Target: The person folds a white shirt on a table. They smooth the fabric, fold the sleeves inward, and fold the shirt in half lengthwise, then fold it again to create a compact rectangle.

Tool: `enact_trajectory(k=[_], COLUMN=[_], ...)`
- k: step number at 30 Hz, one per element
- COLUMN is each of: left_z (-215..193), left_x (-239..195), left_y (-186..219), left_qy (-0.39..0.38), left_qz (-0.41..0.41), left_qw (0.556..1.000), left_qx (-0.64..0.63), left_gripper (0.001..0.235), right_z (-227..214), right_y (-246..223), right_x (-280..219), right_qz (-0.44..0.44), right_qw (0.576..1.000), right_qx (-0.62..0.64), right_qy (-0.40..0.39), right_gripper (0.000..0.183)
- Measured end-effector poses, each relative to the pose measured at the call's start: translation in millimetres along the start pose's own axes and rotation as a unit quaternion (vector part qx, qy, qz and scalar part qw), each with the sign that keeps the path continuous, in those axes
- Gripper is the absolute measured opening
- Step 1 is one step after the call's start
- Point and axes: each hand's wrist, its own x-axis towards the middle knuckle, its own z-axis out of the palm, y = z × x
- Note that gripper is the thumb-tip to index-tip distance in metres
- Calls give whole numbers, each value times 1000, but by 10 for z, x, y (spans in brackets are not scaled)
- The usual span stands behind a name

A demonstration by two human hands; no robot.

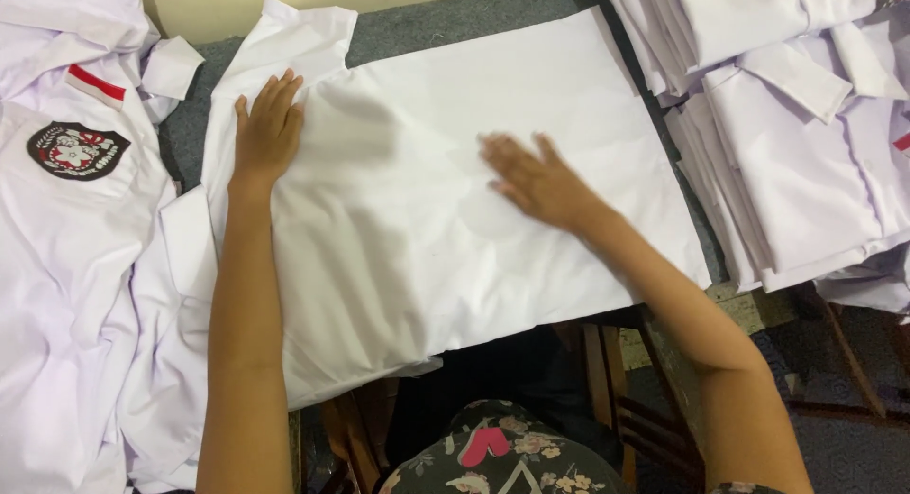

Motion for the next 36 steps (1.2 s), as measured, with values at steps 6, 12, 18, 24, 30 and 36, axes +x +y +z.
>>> enact_trajectory(k=[6,12,18,24,30,36], left_z=[32,29,32,18,-25,-42], left_x=[-14,-26,-13,-11,-32,-39], left_y=[-74,-59,-78,-19,41,73], left_qy=[11,-7,-4,-17,-19,-23], left_qz=[16,-21,-25,-37,-40,-44], left_qw=[1000,1000,1000,999,999,999], left_qx=[-1,5,7,7,6,5], left_gripper=[50,53,52,52,53,53], right_z=[-202,1,164,11,-308,-162], right_y=[-16,692,1335,647,523,1108], right_x=[-32,-541,-934,-567,-499,-893], right_qz=[96,191,218,140,265,305], right_qw=[984,978,959,987,953,950], right_qx=[107,-78,-158,-61,79,48], right_qy=[-108,-32,85,49,-121,-54], right_gripper=[56,49,40,38,61,62])
